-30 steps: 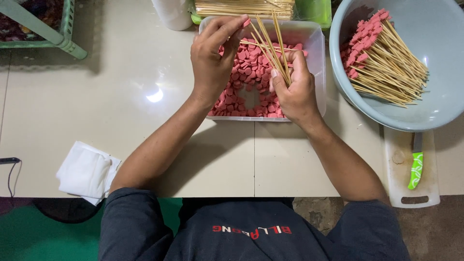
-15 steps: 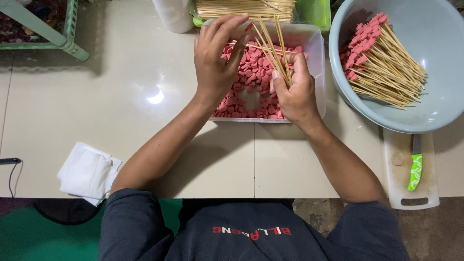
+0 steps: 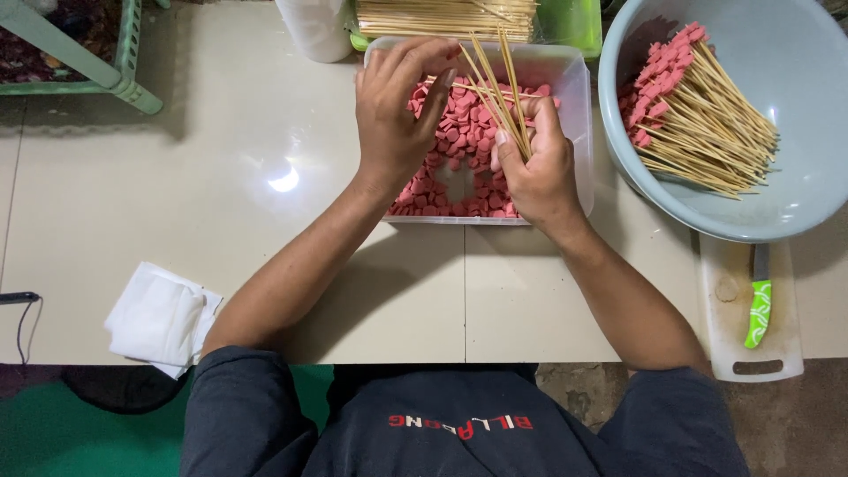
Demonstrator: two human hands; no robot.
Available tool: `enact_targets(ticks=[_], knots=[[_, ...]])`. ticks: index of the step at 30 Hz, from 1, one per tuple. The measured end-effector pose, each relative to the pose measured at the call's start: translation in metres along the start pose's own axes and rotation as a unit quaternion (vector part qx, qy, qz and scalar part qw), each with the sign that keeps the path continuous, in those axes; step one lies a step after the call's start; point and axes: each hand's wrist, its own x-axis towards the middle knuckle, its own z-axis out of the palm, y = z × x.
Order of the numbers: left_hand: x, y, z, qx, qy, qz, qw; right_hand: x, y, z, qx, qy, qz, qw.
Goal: Assembling decorative sticks by attaching small pink objects to the ends of wooden skewers and sorting them into a bowl.
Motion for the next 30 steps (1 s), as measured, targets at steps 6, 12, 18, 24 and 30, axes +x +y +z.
enact_targets(ticks=[6,12,18,24,30], knots=[[-0.002,-0.008,0.005,0.03,-0.005,0.016,0.999,0.004,0.006,0.0,-0.006,-0.001,-0.025,1.0],[-0.005,-0.007,0.004,0.048,-0.016,0.014,0.999,0.003,0.004,0.001,0.007,0.002,-0.002,1.0],[-0.01,-0.015,0.017,-0.017,-0.009,-0.027,0.999,0.003,0.011,0.002,0.02,0.011,-0.01,1.0],[-0.043,-0.031,0.033,0.05,-0.167,-0.028,0.984,0.013,0.036,0.001,0.01,0.074,-0.054,0.996],[-0.059,-0.039,0.052,0.011,-0.421,0.064,0.905,0.027,0.015,-0.004,-0.124,0.008,-0.022,0.992]])
